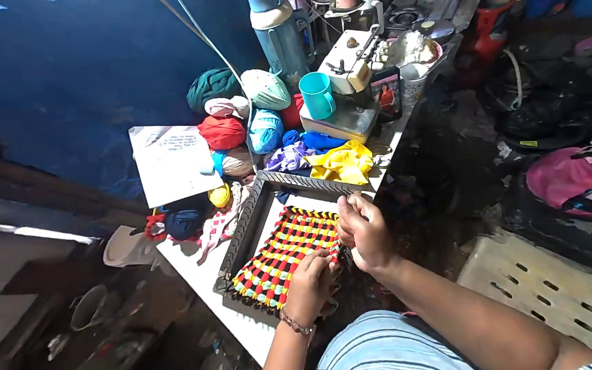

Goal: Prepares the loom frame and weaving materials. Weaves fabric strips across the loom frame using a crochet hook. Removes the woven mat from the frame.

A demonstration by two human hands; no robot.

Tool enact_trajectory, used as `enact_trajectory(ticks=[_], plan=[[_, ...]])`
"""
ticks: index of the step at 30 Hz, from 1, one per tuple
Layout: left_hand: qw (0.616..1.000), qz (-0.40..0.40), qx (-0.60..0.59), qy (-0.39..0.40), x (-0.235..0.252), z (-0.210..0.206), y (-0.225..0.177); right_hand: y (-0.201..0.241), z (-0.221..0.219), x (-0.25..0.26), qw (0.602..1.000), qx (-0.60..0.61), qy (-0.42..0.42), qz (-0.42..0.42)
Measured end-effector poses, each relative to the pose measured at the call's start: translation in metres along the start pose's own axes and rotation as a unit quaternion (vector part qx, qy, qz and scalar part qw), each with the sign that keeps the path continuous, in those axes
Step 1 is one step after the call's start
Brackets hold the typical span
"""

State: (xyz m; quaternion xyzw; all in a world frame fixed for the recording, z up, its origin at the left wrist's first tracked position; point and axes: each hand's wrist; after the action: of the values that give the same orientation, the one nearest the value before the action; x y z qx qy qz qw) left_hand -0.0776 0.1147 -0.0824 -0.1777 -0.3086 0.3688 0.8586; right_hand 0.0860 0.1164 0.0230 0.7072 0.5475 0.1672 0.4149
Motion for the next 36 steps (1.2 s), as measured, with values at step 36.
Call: enact_trajectory(ticks=[36], plan=[[1.0,-0.018,-0.017,0.016,0.003,0.012,-0.002,0.004,0.048,0.012,0.839,-0.124,0.529,0.034]])
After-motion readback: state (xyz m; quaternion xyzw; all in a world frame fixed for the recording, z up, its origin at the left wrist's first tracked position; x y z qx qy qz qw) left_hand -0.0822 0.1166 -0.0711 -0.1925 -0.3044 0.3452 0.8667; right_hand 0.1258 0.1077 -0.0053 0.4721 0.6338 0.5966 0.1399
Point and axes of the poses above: each hand's wrist, its own x-axis towards the middle knuckle, its own z-axis out of the back of the hand, y = z × x, and after that the axes turned 5 degrees about x, right-handed
